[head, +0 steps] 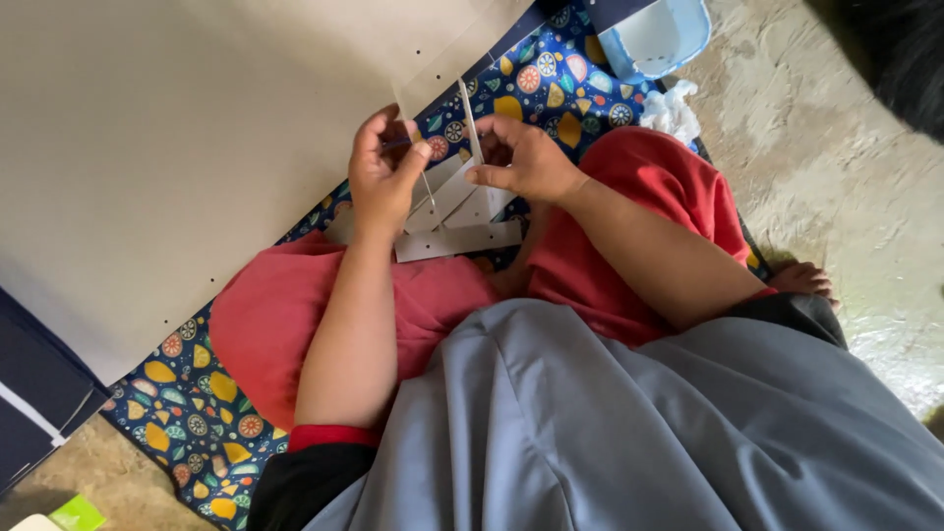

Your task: Applying glue to white reinforcement strips, attaching them to blue paper bags, and folding the bags.

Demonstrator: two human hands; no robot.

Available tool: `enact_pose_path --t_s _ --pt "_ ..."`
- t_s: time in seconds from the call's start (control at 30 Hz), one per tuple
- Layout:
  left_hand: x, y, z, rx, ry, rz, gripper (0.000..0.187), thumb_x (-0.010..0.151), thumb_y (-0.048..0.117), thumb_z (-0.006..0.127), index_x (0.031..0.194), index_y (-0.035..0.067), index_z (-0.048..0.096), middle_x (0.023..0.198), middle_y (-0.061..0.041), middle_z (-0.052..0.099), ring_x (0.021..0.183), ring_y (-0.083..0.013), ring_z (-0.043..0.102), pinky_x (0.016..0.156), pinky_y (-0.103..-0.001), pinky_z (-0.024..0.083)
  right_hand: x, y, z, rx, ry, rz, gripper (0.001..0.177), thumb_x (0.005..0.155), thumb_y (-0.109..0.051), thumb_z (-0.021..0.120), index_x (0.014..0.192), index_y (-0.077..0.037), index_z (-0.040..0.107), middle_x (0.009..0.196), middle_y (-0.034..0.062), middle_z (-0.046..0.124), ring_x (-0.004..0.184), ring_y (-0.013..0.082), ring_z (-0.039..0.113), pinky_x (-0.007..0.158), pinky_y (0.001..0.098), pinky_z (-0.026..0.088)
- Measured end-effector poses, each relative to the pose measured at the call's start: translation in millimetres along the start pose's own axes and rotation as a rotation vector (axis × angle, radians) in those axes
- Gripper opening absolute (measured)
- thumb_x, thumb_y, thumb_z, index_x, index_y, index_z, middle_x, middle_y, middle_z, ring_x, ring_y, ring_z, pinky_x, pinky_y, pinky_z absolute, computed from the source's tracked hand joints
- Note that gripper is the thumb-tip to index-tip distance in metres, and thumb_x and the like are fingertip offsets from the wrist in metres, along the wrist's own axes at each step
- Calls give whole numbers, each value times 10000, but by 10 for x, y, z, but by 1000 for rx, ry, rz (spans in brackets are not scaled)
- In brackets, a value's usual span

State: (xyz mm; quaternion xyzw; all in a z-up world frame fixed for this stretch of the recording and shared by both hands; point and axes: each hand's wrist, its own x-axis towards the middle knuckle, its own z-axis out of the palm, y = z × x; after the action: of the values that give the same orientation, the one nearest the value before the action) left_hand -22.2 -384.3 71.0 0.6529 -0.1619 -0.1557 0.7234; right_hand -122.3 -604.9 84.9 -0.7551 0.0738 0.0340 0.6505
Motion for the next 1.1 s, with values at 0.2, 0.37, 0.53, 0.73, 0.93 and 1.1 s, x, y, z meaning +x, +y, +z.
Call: enact_pose_path --t_s 0.2,0.37,0.53,0.73,0.93,1.1 --pt "-127 47 264 78 -219 -172 710 814 170 968 1403 99 578 1122 -178 730 968 -321 754 797 -439 642 -25 -95 35 34 -15 30 618 787 -298 981 1285 -99 675 896 29 733 768 127 689 730 256 577" --pt "-94 0 205 12 -243 -243 750 845 161 947 1462 105 524 1146 -159 710 977 -295 731 807 -422 647 -7 -74 72 110 -41 31 636 805 -293 967 1313 -75 653 936 59 742 816 147 701 785 286 592" --pt "-96 -50 160 -56 -251 -292 622 928 127 854 1461 107 536 1135 -150 709 964 -259 713 782 -366 633 -19 -65 86 81 -71 7 695 755 -294 995 1320 -66 660 944 61 745 839 160 712 822 314 600" --pt "-100 10 171 -86 -234 -355 632 886 157 891 1424 116 561 1103 -163 718 917 -249 708 731 -328 612 -71 -167 118 -130 -65 -80 769 736 -268 999 1359 -14 627 947 108 746 826 222 744 788 355 594" --pt "-89 158 210 -140 -190 -329 675 804 44 927 1387 92 589 1008 -171 710 893 -285 693 781 -385 595 -62 -106 80 -141 -47 -84 785 728 -293 1007 1333 27 623 927 109 741 802 230 739 791 373 595" --pt "-57 223 121 -86 -41 -302 728 792 -54 834 1431 103 524 990 -130 659 920 -228 669 826 -322 560 -18 -24 -13 -155 39 -22 755 742 -369 1003 1325 -37 656 908 102 740 780 228 710 759 344 591"
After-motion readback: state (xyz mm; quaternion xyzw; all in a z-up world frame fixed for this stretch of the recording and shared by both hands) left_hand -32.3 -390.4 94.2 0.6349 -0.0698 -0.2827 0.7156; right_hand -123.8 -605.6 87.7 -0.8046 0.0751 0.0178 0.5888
